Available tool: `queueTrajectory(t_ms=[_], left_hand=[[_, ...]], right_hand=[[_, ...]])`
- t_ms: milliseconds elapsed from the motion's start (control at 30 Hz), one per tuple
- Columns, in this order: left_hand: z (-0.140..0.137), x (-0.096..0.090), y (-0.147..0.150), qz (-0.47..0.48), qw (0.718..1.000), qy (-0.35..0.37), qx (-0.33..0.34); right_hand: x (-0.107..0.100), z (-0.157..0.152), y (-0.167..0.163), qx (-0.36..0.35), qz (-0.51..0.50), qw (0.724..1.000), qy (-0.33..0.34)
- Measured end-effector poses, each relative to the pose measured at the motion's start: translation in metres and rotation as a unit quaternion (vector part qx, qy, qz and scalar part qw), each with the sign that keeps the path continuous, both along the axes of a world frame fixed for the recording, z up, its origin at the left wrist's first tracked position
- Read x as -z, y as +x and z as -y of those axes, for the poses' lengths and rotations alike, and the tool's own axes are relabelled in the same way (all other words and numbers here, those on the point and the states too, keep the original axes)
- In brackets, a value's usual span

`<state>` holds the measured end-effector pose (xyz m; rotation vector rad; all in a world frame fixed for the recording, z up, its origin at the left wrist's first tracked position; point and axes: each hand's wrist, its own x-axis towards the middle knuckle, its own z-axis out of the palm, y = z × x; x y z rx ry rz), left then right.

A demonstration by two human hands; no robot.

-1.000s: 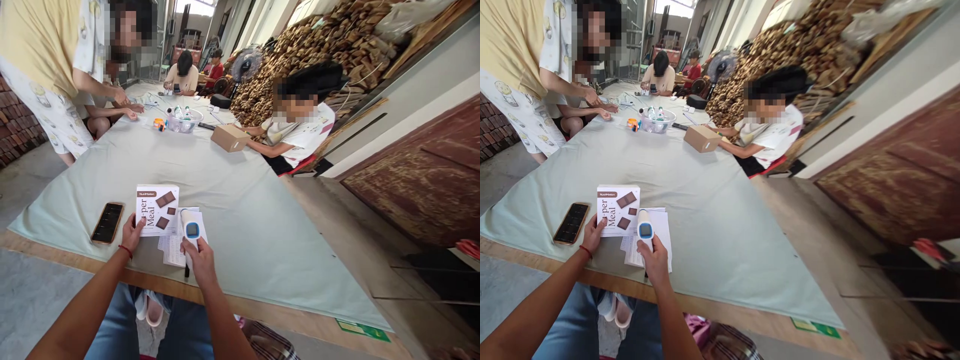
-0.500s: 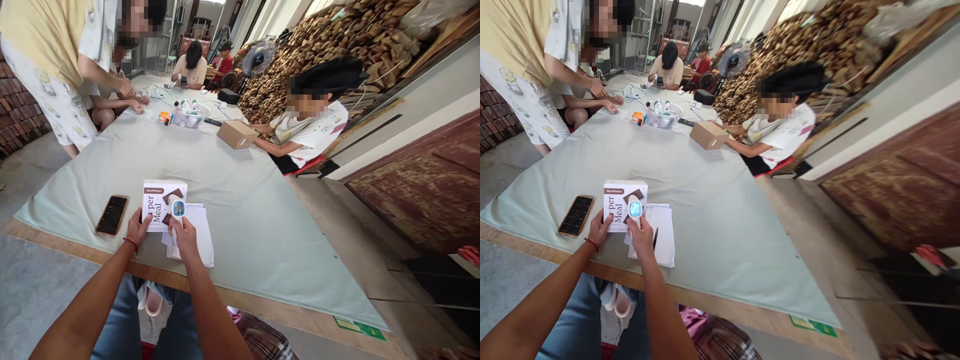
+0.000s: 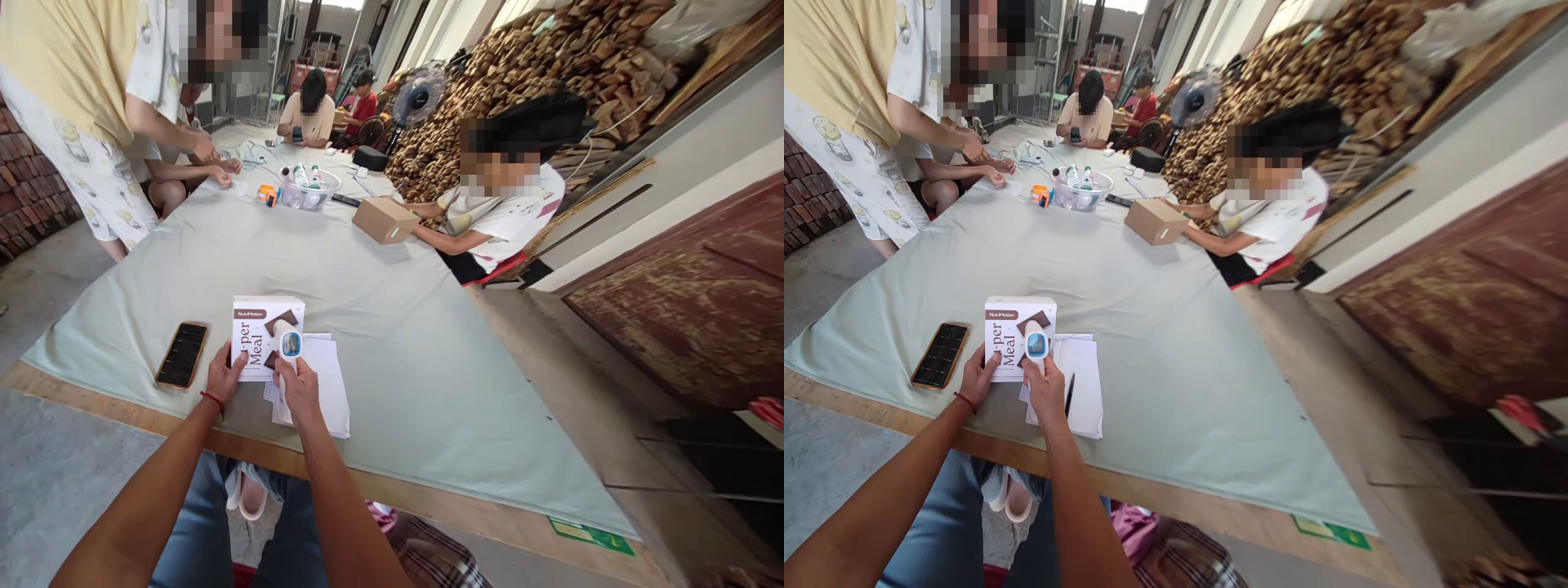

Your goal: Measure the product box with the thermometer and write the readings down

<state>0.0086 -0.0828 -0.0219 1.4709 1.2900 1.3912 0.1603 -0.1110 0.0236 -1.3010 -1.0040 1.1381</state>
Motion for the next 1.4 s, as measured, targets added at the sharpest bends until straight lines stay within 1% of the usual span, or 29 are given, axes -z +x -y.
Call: queueTrajectory(t_ms=[100, 300, 500, 567, 633, 733, 800, 933, 1067, 1167, 1267, 1400], left_hand=[[0.0, -0.001, 0.0, 0.018, 1.0, -0.011, -0.001], [0.0, 0.0, -0.001, -0.008, 1.0, 0.006, 0.0], [0.0, 0.003, -0.002, 0.001, 1.0, -0.003, 0.0], [-0.002, 0.003, -0.004, 0.018, 0.999, -0.019, 0.019], [-0.004, 0.0, -0.008, 0.044, 0.997, -0.046, 0.051], [-0.009, -0.007, -0.017, 0.075, 0.987, -0.096, 0.109], [-0.012, -0.013, -0.023, 0.072, 0.981, -0.119, 0.133], [-0.017, -0.024, -0.03, 0.037, 0.981, -0.132, 0.138], [-0.017, -0.026, -0.03, 0.073, 0.972, -0.153, 0.161], [-0.017, -0.024, -0.028, 0.083, 0.976, -0.148, 0.139], [-0.021, -0.021, -0.027, 0.073, 0.988, -0.111, 0.074], [-0.043, -0.02, -0.026, 0.061, 0.996, -0.067, -0.014]], right_hand=[[0.0, 0.0, 0.0, -0.003, -0.006, 1.0, 0.004], [0.003, 0.0, 0.0, 0.001, 0.02, 1.0, 0.012], [-0.001, 0.001, -0.002, 0.001, 0.022, 1.0, 0.0], [-0.002, 0.002, -0.001, 0.001, 0.022, 1.0, 0.0], [-0.001, 0.003, 0.0, -0.003, 0.026, 1.0, 0.005], [-0.001, 0.005, 0.002, -0.015, 0.026, 0.999, 0.009], [-0.002, 0.006, 0.002, -0.017, 0.022, 1.0, 0.006], [-0.007, 0.006, 0.002, -0.011, 0.015, 1.0, 0.001], [-0.015, 0.008, 0.004, -0.03, -0.005, 1.0, 0.002], [-0.018, 0.016, 0.012, -0.042, -0.024, 0.999, -0.015], [-0.02, 0.031, 0.028, -0.043, -0.05, 0.997, -0.028], [-0.023, 0.054, 0.058, 0.001, -0.038, 0.999, -0.034]])
